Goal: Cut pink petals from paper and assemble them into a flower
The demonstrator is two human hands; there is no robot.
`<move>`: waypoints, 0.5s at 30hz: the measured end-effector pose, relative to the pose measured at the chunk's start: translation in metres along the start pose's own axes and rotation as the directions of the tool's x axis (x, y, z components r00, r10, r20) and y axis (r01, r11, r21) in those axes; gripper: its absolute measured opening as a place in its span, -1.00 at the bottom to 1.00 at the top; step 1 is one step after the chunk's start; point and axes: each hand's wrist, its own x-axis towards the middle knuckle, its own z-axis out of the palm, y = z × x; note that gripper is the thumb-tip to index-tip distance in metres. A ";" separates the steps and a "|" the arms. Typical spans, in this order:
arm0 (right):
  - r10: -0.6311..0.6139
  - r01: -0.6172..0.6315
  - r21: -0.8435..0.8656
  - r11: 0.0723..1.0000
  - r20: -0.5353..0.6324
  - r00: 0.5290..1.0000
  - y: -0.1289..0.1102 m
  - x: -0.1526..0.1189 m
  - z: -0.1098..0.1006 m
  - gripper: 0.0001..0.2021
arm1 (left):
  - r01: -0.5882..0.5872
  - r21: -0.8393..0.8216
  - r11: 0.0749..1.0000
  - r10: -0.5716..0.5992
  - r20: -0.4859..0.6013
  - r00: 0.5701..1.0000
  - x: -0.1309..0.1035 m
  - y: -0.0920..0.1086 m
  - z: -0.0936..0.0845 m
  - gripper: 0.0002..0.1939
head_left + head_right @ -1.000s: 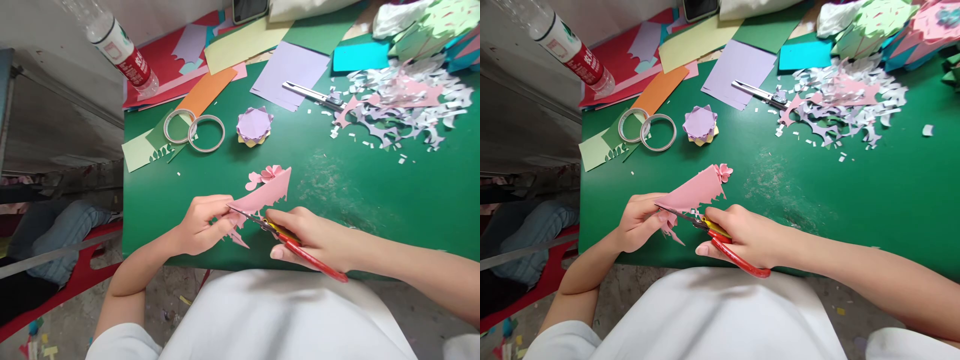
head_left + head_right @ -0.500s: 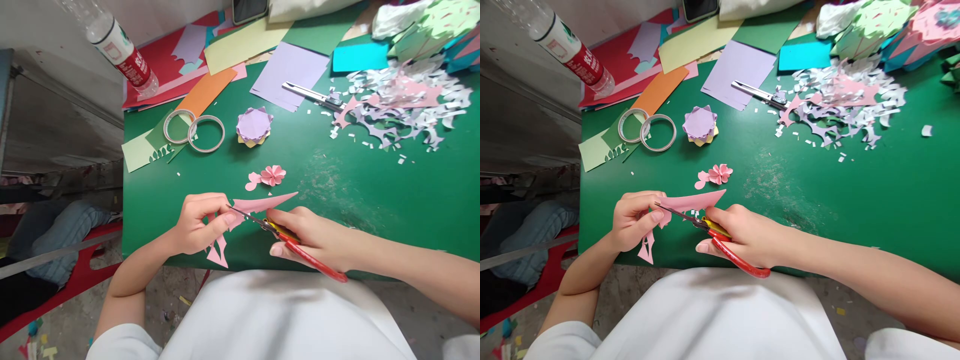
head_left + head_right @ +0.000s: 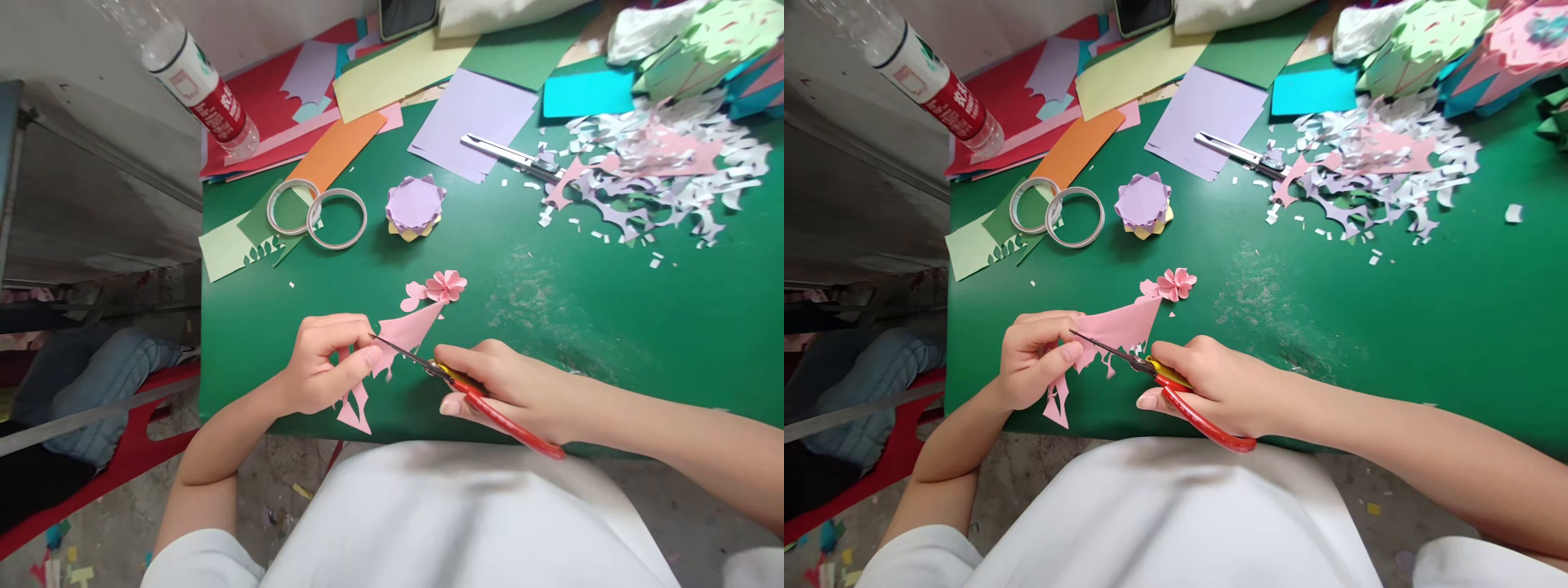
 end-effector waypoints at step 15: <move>-0.031 0.032 0.056 0.998 -0.007 0.999 0.006 0.000 -0.001 -0.49 | 0.053 -0.035 0.998 -0.053 -0.012 0.999 -0.002 0.000 0.001 -0.62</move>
